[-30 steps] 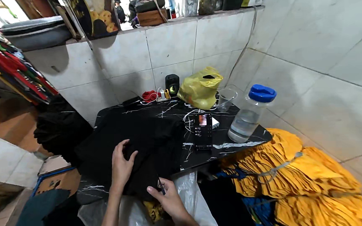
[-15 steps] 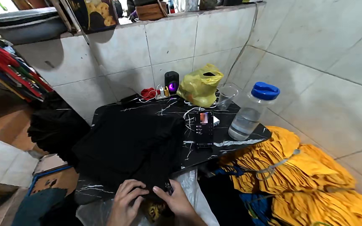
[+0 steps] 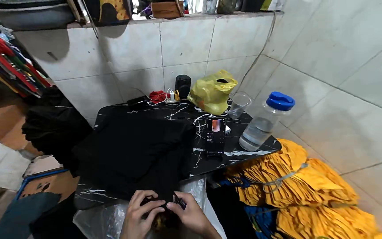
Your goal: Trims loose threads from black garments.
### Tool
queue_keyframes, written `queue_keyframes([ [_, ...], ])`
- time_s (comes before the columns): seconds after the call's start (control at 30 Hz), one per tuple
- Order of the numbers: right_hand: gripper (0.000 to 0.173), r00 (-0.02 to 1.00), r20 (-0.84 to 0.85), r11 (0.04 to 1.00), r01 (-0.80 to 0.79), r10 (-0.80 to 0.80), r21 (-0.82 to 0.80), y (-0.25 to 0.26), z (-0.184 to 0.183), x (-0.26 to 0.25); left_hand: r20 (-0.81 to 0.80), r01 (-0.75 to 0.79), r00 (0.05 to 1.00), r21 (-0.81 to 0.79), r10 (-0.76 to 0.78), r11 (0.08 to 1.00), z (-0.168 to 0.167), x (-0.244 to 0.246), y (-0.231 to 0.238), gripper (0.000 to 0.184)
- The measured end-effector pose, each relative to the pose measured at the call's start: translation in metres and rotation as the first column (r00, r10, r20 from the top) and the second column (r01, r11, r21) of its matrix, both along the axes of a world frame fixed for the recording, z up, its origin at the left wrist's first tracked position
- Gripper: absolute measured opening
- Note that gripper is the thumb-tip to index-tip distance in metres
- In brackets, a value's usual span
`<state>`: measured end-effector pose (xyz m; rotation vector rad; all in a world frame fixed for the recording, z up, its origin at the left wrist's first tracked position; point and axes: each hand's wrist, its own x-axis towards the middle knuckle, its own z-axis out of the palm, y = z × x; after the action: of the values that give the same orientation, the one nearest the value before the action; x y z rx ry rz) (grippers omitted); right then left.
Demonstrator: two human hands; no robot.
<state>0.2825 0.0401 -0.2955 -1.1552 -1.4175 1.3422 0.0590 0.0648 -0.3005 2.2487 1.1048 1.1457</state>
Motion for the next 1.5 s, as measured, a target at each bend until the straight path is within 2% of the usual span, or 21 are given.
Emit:
queue_keyframes([
  [0.1, 0.03, 0.992, 0.111, 0.998, 0.062, -0.063, 0.011, 0.001, -0.004, 0.0, -0.021, -0.034, 0.999, 0.07, 0.036, 0.997, -0.005, 0.005, -0.003, 0.009],
  [0.17, 0.038, 0.987, 0.11, 0.993, 0.111, -0.113, 0.025, 0.0, -0.008, -0.004, -0.003, -0.071, 0.997, 0.099, 0.071, 0.993, -0.005, 0.008, -0.005, 0.011],
  [0.23, 0.035, 0.991, 0.105, 0.996, 0.083, -0.084, 0.013, -0.002, -0.007, -0.005, 0.005, -0.086, 0.996, 0.097, 0.086, 0.992, -0.006, 0.009, -0.005, 0.014],
  [0.33, 0.023, 0.996, 0.094, 1.0, -0.003, 0.004, -0.008, -0.004, -0.002, -0.002, -0.039, -0.054, 0.998, 0.009, 0.054, 0.999, -0.009, 0.007, -0.006, 0.033],
  [0.47, 0.032, 0.992, 0.123, 1.0, 0.004, -0.001, -0.03, -0.002, -0.002, 0.003, 0.036, -0.048, 0.998, 0.021, 0.047, 0.999, -0.02, 0.009, -0.006, 0.011],
  [0.5, 0.035, 0.99, 0.139, 1.0, 0.018, -0.015, -0.02, -0.001, 0.0, 0.004, 0.052, -0.063, 0.997, 0.047, 0.061, 0.997, -0.02, 0.01, -0.006, 0.011],
  [0.57, 0.03, 0.975, 0.172, 0.988, 0.127, -0.141, 0.09, 0.005, 0.008, 0.014, 0.069, -0.102, 0.993, 0.094, 0.096, 0.99, -0.018, 0.013, -0.007, 0.011],
  [0.6, 0.023, 0.95, 0.189, 0.956, 0.209, -0.248, 0.206, 0.012, 0.012, 0.024, 0.076, -0.123, 0.99, 0.113, 0.115, 0.986, -0.019, 0.013, -0.009, 0.011],
  [0.67, 0.016, 0.829, 0.231, 0.815, 0.378, -0.51, 0.439, 0.033, 0.016, 0.054, 0.102, -0.167, 0.983, 0.118, 0.155, 0.979, -0.017, 0.013, -0.012, 0.01],
  [0.77, 0.041, 0.569, 0.315, 0.617, 0.476, -0.76, 0.627, 0.063, 0.022, 0.102, 0.204, -0.241, 0.952, 0.05, 0.227, 0.969, -0.01, 0.016, -0.019, 0.011],
  [0.87, 0.073, 0.461, 0.378, 0.581, 0.465, -0.803, 0.667, 0.077, 0.026, 0.127, 0.396, -0.241, 0.88, -0.102, 0.261, 0.965, 0.003, 0.031, -0.025, 0.011],
  [0.93, 0.082, 0.428, 0.432, 0.602, 0.455, -0.794, 0.656, 0.078, 0.02, 0.132, 0.526, -0.15, 0.812, -0.226, 0.251, 0.962, 0.014, 0.043, -0.03, 0.011],
  [1.03, 0.084, 0.391, 0.509, 0.642, 0.45, -0.767, 0.621, 0.065, 0.004, 0.13, 0.628, -0.096, 0.727, -0.308, 0.278, 0.946, 0.026, 0.057, -0.038, 0.026],
  [1.1, 0.079, 0.405, 0.476, 0.624, 0.475, -0.781, 0.62, 0.047, -0.008, 0.121, 0.648, -0.147, 0.694, -0.298, 0.313, 0.943, 0.032, 0.059, -0.041, 0.031],
  [1.2, 0.062, 0.544, 0.329, 0.618, 0.522, -0.772, 0.588, 0.022, -0.018, 0.094, 0.668, -0.181, 0.68, -0.249, 0.304, 0.951, 0.039, 0.054, -0.042, 0.029],
  [1.23, 0.053, 0.612, 0.278, 0.642, 0.519, -0.74, 0.564, 0.015, -0.019, 0.082, 0.667, -0.187, 0.681, -0.24, 0.302, 0.953, 0.041, 0.052, -0.043, 0.029],
  [1.3, 0.019, 0.744, 0.184, 0.712, 0.491, -0.643, 0.502, 0.005, -0.016, 0.052, 0.652, -0.202, 0.694, -0.228, 0.304, 0.952, 0.045, 0.051, -0.043, 0.027],
  [1.33, 0.018, 0.828, 0.158, 0.798, 0.44, -0.539, 0.412, -0.001, -0.01, 0.035, 0.639, -0.201, 0.708, -0.227, 0.301, 0.953, 0.046, 0.051, -0.044, 0.026],
  [1.4, 0.034, 0.977, 0.052, 0.969, 0.198, -0.208, 0.151, -0.01, 0.004, 0.01, 0.609, -0.179, 0.742, -0.223, 0.28, 0.958, 0.047, 0.054, -0.047, 0.021],
  [1.43, 0.036, 0.997, -0.033, 0.995, 0.077, -0.075, 0.069, -0.011, 0.007, 0.0, 0.591, -0.164, 0.762, -0.219, 0.265, 0.962, 0.046, 0.056, -0.049, 0.018],
  [1.5, 0.032, 0.98, -0.199, 1.0, 0.019, -0.023, -0.02, -0.014, 0.01, -0.019, 0.564, -0.148, 0.79, -0.203, 0.24, 0.968, 0.042, 0.058, -0.051, 0.016],
])
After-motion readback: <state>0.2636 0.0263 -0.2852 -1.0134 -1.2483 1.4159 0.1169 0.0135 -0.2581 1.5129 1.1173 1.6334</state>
